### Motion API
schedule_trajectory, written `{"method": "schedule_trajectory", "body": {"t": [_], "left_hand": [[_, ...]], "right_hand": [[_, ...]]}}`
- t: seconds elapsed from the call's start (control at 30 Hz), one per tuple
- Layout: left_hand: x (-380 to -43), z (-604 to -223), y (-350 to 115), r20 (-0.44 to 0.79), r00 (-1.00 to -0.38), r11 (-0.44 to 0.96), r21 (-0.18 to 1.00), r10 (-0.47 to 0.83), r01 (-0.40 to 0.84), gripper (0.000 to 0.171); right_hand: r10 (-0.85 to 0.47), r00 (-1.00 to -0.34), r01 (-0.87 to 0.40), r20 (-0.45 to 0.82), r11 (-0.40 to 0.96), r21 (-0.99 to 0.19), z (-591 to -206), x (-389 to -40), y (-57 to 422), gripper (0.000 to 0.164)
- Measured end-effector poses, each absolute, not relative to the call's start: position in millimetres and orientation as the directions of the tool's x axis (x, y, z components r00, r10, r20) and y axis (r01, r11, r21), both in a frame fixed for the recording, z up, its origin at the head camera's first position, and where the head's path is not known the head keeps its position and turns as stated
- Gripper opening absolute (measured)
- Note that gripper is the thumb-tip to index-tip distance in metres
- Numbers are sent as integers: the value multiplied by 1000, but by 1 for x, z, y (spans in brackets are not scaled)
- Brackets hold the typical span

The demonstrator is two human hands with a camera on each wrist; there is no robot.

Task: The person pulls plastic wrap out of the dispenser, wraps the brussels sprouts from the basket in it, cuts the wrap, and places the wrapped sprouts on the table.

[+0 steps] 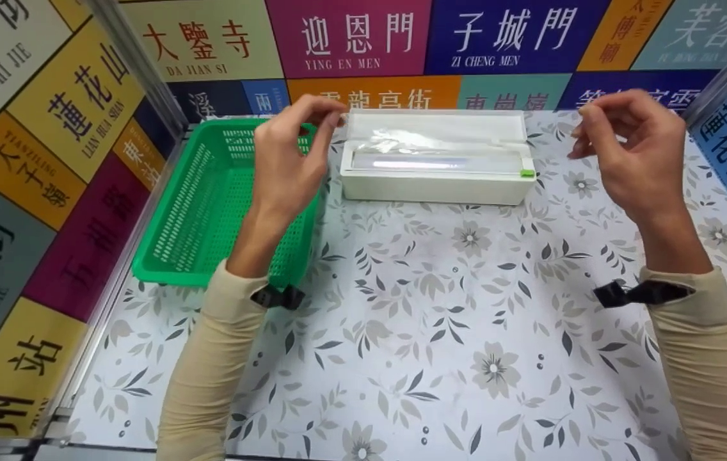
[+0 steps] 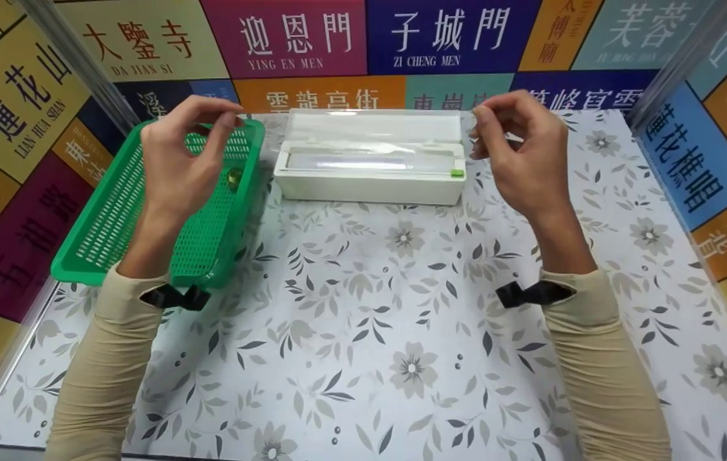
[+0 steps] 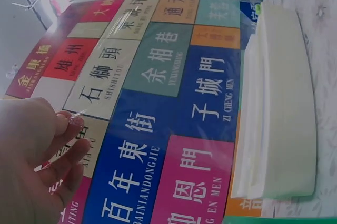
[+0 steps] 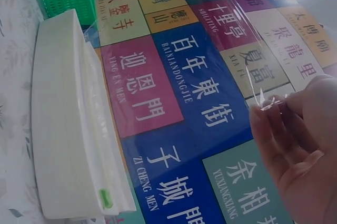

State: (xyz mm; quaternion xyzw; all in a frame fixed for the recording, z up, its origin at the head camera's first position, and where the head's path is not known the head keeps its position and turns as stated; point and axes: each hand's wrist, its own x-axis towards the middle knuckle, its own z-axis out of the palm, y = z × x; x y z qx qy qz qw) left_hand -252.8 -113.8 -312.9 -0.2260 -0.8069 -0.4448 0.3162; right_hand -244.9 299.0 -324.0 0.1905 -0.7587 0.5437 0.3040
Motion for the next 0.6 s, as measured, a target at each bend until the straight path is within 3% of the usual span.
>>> {"method": "schedule_trajectory", "body": {"t": [0.4,0.6], "left_hand": [[-229,-342,-126,616,-769,538,595,171,597,17],[-225,-358,-130,573,-786,531,602,233,597,16]], "right_hand": [[-76,-832,-552,550,204,-808,-362,-226,316,17],[-153,-861,-508,484,227,-831,-384,-219,316,15]]}}
